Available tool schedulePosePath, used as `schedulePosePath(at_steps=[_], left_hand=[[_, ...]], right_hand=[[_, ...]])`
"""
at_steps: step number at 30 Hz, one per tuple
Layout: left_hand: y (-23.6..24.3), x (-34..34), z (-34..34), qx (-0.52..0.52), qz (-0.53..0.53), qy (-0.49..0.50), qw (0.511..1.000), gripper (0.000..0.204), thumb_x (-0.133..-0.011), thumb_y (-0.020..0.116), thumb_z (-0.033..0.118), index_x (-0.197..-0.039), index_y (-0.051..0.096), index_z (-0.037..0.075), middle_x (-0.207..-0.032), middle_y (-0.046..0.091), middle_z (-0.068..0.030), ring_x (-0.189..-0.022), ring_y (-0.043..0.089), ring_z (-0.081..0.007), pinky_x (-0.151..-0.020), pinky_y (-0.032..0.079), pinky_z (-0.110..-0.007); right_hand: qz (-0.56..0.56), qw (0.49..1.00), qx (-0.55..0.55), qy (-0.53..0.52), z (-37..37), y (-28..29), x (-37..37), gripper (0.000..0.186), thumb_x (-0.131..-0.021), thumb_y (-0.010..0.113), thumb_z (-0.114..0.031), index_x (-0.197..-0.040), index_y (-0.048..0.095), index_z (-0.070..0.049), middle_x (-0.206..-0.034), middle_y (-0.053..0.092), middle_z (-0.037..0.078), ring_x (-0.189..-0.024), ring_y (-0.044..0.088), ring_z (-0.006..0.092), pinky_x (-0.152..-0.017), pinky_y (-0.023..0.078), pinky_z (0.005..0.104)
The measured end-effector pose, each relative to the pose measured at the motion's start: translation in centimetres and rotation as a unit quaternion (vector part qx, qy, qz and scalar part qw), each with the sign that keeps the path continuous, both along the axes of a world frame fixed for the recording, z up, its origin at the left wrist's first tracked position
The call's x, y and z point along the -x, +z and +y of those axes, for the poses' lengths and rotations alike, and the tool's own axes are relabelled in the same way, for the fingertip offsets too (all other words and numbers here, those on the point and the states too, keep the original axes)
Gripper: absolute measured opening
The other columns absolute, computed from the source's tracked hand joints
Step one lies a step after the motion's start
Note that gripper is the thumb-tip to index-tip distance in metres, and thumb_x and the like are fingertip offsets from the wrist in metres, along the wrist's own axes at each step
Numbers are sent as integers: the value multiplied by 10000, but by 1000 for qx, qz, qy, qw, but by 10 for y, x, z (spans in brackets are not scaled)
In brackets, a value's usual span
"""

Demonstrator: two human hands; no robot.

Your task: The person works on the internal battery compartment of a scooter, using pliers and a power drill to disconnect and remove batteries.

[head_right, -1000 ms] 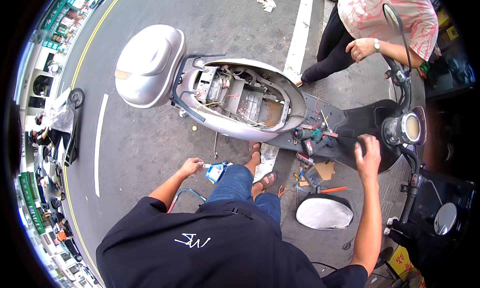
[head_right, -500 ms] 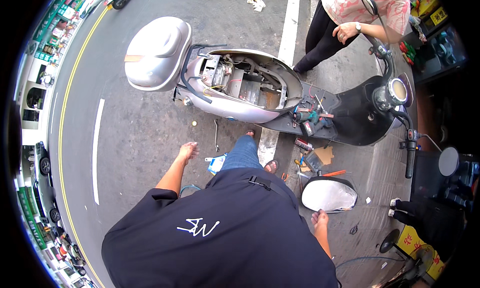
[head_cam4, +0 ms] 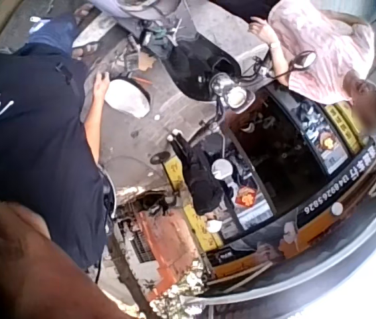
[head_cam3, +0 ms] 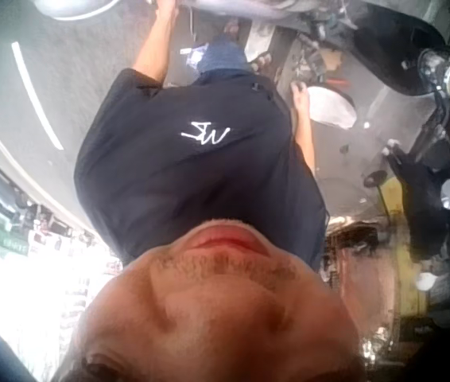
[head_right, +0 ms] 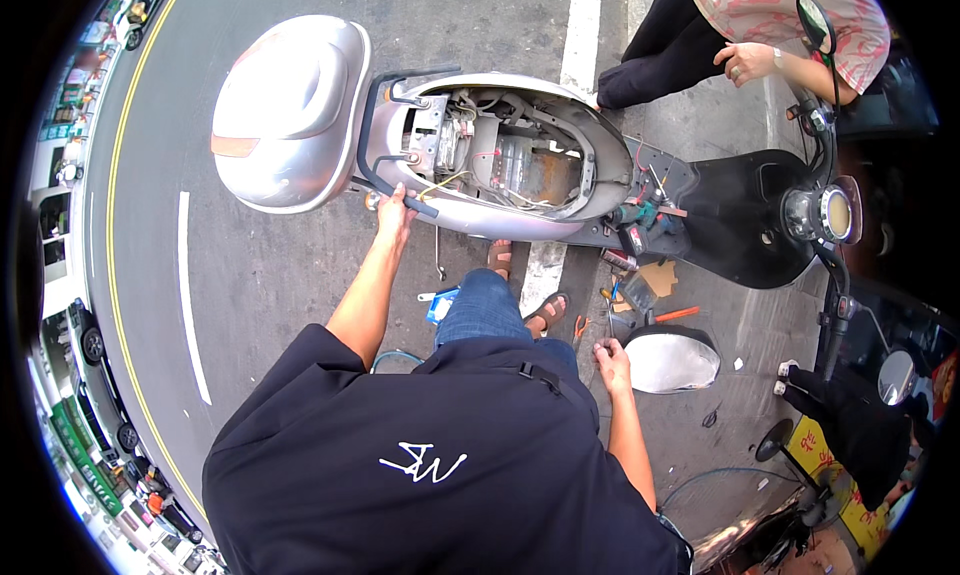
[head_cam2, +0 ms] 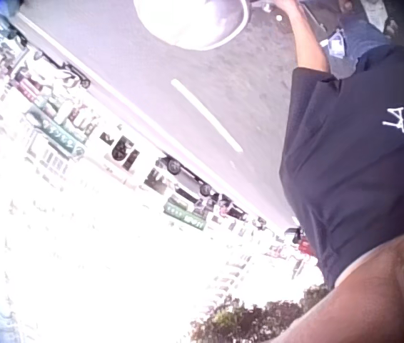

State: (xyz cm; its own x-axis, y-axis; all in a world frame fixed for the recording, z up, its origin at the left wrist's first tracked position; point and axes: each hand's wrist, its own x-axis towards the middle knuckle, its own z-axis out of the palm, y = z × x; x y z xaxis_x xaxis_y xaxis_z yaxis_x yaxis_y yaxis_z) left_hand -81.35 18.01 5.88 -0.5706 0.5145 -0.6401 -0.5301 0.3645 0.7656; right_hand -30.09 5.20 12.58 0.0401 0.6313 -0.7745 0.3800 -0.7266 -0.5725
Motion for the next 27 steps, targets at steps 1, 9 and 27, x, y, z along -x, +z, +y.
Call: schedulePosePath(at_steps=[1, 9, 27], left_hand=[[1, -1, 0, -5, 2, 7, 1000, 183, -952, 551, 252, -1014, 500, 87, -852, 611, -47, -760, 589, -185, -658, 494, -364], [-1, -15, 16, -18, 22, 160, 987, 217, -922, 602, 248, -917, 599, 31, -762, 564, -10, -661, 524, -115, -614, 459, -296], [-16, -24, 29, 57, 258, 158, 951, 304, -934, 570, 280, -867, 636, -9, -754, 599, -35, -667, 521, -139, -611, 433, -303]], right_hand=[[4, 1000, -3, 7, 12, 7, 10, 209, -884, 596, -197, -1017, 586, -36, -793, 602, 15, -697, 566, 93, -608, 452, 244], [-33, 998, 43, -36, 47, 10, 29, 236, -911, 562, -208, -1083, 574, -47, -896, 620, 39, -756, 586, 116, -644, 462, 256], [40, 994, 59, 88, 181, -72, 22, 220, -903, 571, -208, -1007, 581, -15, -848, 624, 34, -720, 584, 98, -621, 449, 244]])
